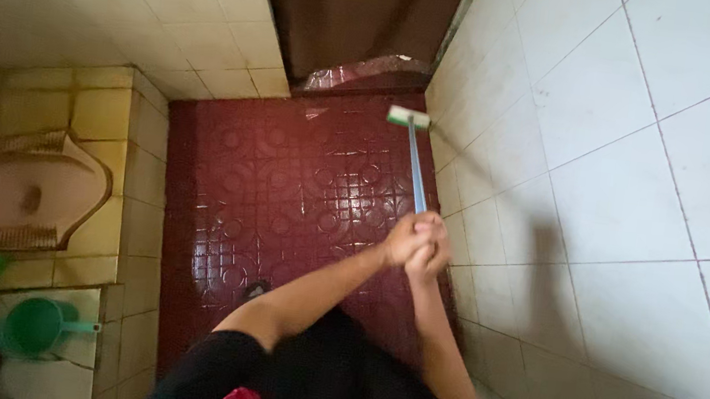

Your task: The person scrubs the tiled floor of a bathroom using a long-handled brush, focusing on the areas around a drainage hole and various bathroom containers.

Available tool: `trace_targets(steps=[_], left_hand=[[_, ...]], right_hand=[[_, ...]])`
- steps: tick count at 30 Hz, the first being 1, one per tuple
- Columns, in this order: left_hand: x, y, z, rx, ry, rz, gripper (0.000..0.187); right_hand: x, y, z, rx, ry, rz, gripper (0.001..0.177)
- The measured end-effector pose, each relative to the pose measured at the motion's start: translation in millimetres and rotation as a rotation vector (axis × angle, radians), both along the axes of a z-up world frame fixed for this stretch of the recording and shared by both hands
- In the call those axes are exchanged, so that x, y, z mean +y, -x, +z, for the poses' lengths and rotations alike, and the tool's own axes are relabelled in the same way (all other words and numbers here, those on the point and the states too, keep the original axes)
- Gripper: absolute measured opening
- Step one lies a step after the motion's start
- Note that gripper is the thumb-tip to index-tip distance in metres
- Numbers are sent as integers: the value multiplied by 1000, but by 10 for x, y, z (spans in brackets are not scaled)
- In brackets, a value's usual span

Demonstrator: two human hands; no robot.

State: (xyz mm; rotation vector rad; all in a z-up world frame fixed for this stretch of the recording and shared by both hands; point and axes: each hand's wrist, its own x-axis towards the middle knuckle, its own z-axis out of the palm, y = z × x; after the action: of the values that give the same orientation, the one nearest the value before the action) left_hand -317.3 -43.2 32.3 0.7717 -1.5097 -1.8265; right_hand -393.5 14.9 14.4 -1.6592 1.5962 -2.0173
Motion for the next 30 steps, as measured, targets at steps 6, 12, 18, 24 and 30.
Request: trace_targets(steps=[6, 12, 18, 24, 30], left_hand=[[-43, -56, 92, 87, 58, 61, 24], [537, -357, 767, 26, -35, 13, 29], [27, -139, 68, -13, 25, 38, 34], [505, -408, 351, -155, 49, 46, 35], [880, -905, 566, -18, 41, 95, 32]], right_hand=[[-139, -51, 103, -71, -25, 56, 24], [335, -121, -68, -147, 20, 88, 24], [-51, -66, -396, -123, 23, 42, 29], [446, -310, -214, 46, -1, -66, 31], [842, -718, 86, -181, -101, 82, 34]])
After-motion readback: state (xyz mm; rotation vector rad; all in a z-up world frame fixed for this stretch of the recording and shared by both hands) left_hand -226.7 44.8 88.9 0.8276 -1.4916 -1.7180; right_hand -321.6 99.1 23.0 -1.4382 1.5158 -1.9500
